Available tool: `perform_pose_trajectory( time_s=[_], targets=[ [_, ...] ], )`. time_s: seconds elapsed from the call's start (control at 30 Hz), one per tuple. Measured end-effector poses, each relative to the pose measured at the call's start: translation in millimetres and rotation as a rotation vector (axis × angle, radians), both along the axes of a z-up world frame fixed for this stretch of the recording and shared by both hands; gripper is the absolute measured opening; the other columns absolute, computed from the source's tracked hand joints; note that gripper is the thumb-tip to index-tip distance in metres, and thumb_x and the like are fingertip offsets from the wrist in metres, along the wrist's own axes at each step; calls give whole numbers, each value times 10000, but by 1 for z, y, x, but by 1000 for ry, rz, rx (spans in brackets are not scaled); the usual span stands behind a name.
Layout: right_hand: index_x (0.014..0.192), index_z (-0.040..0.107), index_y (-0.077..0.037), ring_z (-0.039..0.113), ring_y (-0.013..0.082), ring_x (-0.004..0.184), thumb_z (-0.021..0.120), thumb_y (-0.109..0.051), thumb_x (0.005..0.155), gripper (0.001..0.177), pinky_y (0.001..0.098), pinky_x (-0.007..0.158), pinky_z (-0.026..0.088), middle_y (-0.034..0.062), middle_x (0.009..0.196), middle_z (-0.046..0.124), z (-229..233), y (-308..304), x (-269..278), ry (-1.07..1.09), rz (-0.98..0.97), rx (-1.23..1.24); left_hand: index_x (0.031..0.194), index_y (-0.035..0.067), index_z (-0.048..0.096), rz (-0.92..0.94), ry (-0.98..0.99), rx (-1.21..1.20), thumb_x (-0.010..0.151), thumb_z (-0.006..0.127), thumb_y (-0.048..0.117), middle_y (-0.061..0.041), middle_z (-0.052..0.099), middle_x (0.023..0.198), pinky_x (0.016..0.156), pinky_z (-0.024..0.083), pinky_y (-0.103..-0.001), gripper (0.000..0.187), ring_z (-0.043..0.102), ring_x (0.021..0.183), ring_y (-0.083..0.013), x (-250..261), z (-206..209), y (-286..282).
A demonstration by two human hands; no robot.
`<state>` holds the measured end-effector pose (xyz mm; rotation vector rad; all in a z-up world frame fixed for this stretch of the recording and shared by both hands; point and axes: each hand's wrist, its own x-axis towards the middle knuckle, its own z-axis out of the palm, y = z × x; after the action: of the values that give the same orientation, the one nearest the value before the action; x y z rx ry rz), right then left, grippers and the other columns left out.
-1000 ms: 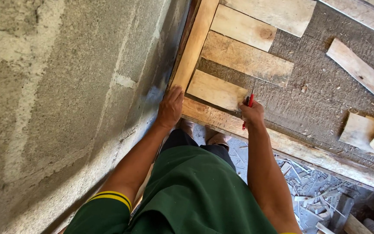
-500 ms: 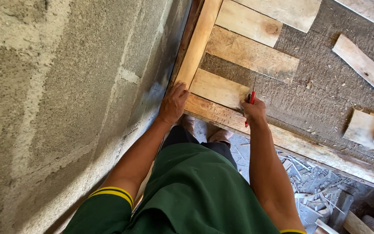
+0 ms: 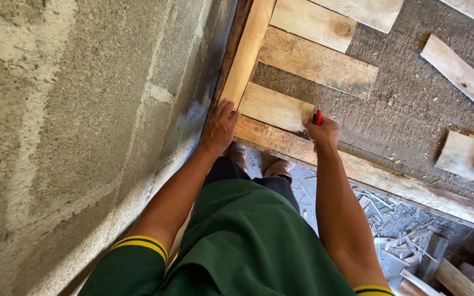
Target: The person is using a utility knife to mark and fit thin wood pieces into a rectangular wooden frame on a workbench.
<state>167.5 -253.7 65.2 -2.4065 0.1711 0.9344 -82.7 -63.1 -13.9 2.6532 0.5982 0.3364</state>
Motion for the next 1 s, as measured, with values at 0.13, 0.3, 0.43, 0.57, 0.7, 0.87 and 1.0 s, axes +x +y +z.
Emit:
perform_pose_trajectory(
  time_s=[0.13, 0.3, 0.43, 0.57, 0.7, 0.87, 1.0],
  targets=[
    [979, 774, -104, 611, 151, 544, 871, -344, 833, 297, 342, 468, 524, 61, 750, 710, -26, -9, 9, -72, 107, -26, 1268, 1, 707, -1, -25, 18, 969, 559, 11, -257, 538, 1482, 1176, 437, -438, 334, 448, 1442, -407, -2, -11, 0],
    [1004, 781, -117, 671, 188, 604, 870, -345, 832, 299, 365, 522, 559, 80, 807, 753, -15, -6, 4, -91, 146, -104, 1273, -6, 706, 6, -64, 3, 993, 567, 28, -256, 542, 1472, 1157, 450, -434, 315, 454, 1435, -410, -2, -7, -1],
    [953, 804, -103, 695, 146, 646, 909, -338, 800, 300, 337, 602, 562, 58, 814, 773, -40, -16, 9, -186, 182, -32, 1267, 1, 710, 10, -59, 7, 987, 568, 22, -247, 549, 1470, 1157, 454, -428, 315, 458, 1436, -403, -2, -4, -2],
    [968, 805, -116, 695, 155, 651, 900, -336, 800, 293, 344, 606, 555, 57, 813, 769, -37, -14, 8, -185, 185, -40, 1256, 1, 715, 12, -56, 15, 970, 574, 18, -243, 556, 1463, 1161, 456, -426, 319, 464, 1430, -396, -2, 0, -1],
    [1053, 779, -123, 686, 176, 648, 871, -316, 828, 311, 369, 568, 558, 65, 825, 749, -30, -13, 7, -118, 104, -34, 1224, 6, 726, 21, -63, -29, 962, 583, 28, -238, 577, 1429, 1145, 453, -438, 299, 477, 1407, -390, 0, 18, 0],
    [1022, 765, -78, 648, 125, 668, 864, -241, 863, 248, 318, 569, 531, 29, 823, 735, -74, -55, 39, -133, 54, 155, 1188, -5, 736, 31, -116, -28, 941, 599, 17, -224, 618, 1365, 1134, 464, -445, 283, 526, 1360, -386, 3, 33, 0],
    [970, 750, -68, 561, 94, 627, 846, -178, 888, 168, 283, 542, 461, -10, 778, 685, -99, -114, 90, -157, -22, 300, 1143, -4, 737, 51, -173, -6, 887, 620, -15, -203, 663, 1284, 1111, 498, -440, 282, 588, 1299, -376, 9, 37, 1]
  ],
)
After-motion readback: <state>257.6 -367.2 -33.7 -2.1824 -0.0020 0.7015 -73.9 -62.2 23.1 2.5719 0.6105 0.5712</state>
